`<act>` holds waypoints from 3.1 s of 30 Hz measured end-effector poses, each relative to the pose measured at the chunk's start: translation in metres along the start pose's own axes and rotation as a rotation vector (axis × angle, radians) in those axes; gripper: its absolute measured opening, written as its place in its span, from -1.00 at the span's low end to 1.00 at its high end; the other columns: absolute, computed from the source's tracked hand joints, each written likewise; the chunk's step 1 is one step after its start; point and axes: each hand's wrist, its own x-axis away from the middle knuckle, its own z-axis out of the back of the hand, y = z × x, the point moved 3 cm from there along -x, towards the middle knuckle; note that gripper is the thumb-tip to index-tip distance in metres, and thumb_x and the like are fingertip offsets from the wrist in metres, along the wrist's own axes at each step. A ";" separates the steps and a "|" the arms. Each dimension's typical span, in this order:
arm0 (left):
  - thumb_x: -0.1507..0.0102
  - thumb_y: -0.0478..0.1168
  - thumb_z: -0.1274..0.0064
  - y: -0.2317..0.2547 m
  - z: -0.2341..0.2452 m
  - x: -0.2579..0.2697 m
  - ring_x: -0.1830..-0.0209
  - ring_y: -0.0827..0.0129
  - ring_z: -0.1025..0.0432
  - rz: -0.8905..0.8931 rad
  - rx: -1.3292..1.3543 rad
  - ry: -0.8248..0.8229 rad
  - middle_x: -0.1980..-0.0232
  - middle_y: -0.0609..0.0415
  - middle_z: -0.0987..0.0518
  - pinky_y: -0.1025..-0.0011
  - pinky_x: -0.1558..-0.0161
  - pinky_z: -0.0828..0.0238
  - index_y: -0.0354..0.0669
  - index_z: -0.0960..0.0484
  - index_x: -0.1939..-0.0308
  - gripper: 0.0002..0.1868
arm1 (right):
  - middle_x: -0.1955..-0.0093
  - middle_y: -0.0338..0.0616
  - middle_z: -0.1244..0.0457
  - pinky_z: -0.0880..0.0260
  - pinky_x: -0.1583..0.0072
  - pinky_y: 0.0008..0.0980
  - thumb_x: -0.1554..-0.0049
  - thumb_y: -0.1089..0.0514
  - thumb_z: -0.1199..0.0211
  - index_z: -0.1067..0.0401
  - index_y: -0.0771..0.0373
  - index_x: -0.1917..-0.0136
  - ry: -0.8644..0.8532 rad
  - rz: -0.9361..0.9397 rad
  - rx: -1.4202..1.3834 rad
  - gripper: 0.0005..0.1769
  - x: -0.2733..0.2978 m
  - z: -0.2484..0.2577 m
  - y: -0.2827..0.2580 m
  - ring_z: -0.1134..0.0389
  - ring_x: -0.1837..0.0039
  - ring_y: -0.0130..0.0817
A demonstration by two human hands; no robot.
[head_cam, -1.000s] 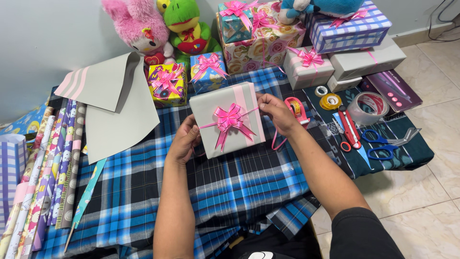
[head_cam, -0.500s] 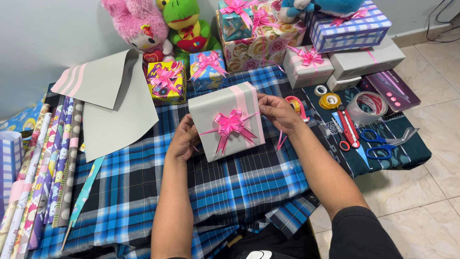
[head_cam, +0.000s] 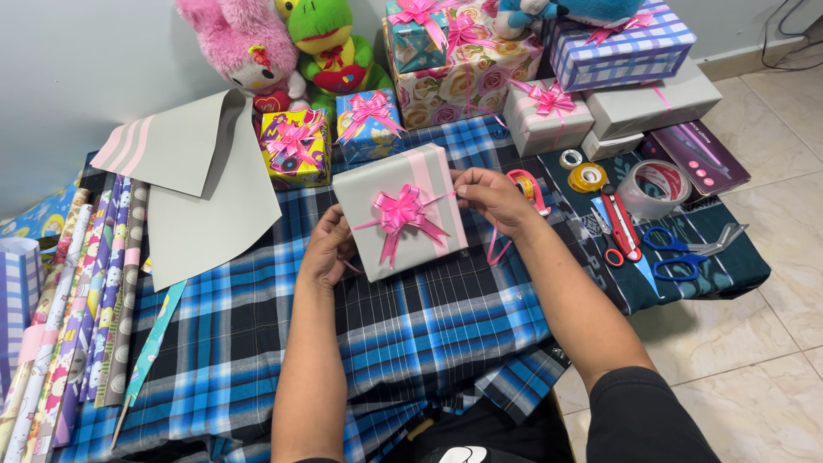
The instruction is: The person wraps a small box with light gray paper, folds and tapes the edges, then ties a pink ribbon around it to form a bow. The finished gift is placed on a table with other wrapped presents.
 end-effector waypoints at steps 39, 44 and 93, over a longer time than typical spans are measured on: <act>-0.16 -0.06 -0.38 -0.009 0.011 -0.002 0.61 0.70 -0.16 -0.016 0.025 -0.013 0.45 0.35 -0.46 0.69 0.57 -0.05 -0.04 -0.52 -0.05 -0.53 | 0.02 -0.20 -0.43 -0.33 0.11 -0.45 -0.15 0.18 -0.34 -0.52 0.27 -0.06 0.016 -0.226 -0.115 -0.79 -0.018 0.023 0.027 -0.41 0.07 -0.48; -0.15 -0.11 -0.37 -0.010 0.015 -0.003 0.61 0.69 -0.18 0.001 0.039 -0.004 0.41 0.32 -0.53 0.69 0.55 -0.06 -0.04 -0.53 -0.09 -0.51 | 0.09 -0.21 -0.40 -0.29 0.27 -0.54 -0.12 0.09 -0.41 -0.50 0.29 -0.02 0.050 -0.237 0.116 -0.73 -0.023 0.028 0.023 -0.34 0.22 -0.56; -0.21 -0.22 -0.05 0.117 -0.108 0.067 0.41 0.47 -0.44 -1.385 -2.255 -0.612 -0.10 0.14 -0.57 0.47 0.48 -0.37 -0.03 -0.39 0.05 -0.74 | -0.29 -0.14 -0.33 -0.41 0.10 -0.31 -0.08 0.19 -0.19 -0.45 0.19 0.09 -0.375 1.179 1.807 -0.89 0.055 -0.056 -0.108 -0.42 0.12 -0.29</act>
